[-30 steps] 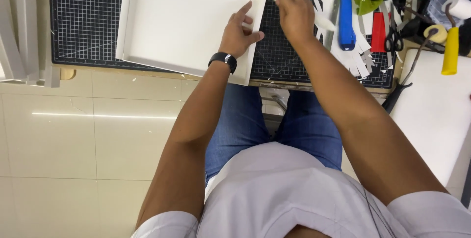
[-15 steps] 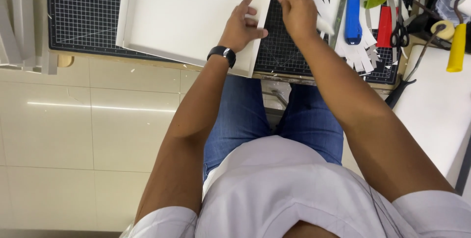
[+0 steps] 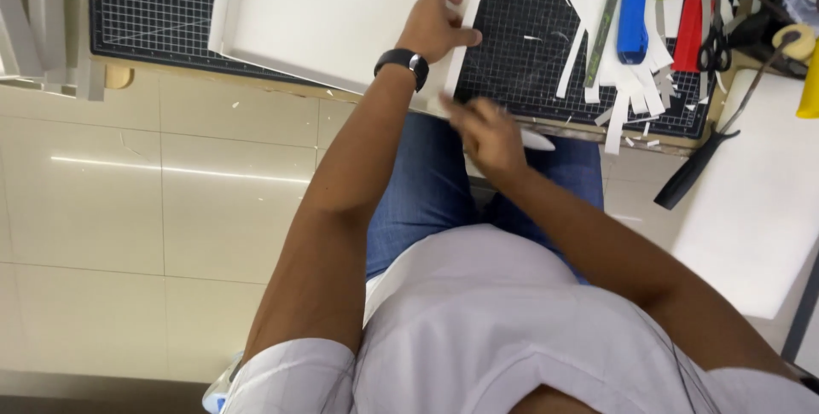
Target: Smoothing the surfaces and edges of white foam board boxes using a small hand tool and roller
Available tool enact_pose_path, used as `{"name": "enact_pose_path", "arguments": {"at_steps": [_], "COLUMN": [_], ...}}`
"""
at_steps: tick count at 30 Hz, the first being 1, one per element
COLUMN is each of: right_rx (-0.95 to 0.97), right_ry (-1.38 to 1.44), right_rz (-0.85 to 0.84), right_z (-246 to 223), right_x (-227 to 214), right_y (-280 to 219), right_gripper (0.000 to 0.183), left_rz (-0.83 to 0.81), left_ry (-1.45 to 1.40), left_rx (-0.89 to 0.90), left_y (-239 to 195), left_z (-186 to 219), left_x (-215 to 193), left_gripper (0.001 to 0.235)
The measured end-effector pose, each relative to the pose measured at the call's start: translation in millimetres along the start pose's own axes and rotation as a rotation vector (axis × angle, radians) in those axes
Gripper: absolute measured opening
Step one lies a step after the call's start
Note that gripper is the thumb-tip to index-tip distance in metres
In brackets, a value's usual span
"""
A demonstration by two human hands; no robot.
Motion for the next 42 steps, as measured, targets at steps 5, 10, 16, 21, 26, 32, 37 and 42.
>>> {"name": "enact_pose_path", "arguments": {"at_steps": [5,10,16,21,26,32,37,42], "right_rx": [0.077,0.309,-0.18,-0.312,-0.19,-0.346,-0.426,-0.427], "right_ry": [0.061,0.097,-0.039,-0.402,-0.411,-0.34,-0.373,-0.424], "right_rz": [-0.004,0.019,0.276,0.26,0.094,0.226,0.311,0.326], "right_z": [-5,35,34,89,106,52,32,34], "right_x": [-13,-69,-152,-131,-114,-72,-49,-43], "right_y": [-3,4,26,11,1,23,49,59], "right_gripper": [0.037,0.045,0.004,0.026,0.055,0.033,0.019,0.02], "left_rz": [-0.044,-0.159,-0.564,-0.774,-0.265,0.299,0.368,0.327], "left_ry": [0.014,0.007,0.225,0.478,0.53,0.71,0.729,0.665], "left_rx": [0.064,0.043,-0.143,-0.231,0.215,0.771,0.874,0.792], "left_y": [9,8,-27,-47,-72,-101,-94,-86], "left_z": [-23,-1,61,42,58,63,68,56], "left_x": [10,3,-31,-63,-70,-30,-23,-26], "left_gripper": [0.106,0.117,0.114,0.105,0.078,0.022,0.018,0.01]}}
Point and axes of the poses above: each hand's wrist, its own y-axis towards the middle knuckle, its own x-axis out of the palm, z = x × y, the point moved 7 cm from there along y, towards the middle knuckle, and after that the axes turned 4 degrees about x, right-handed, at the moved point
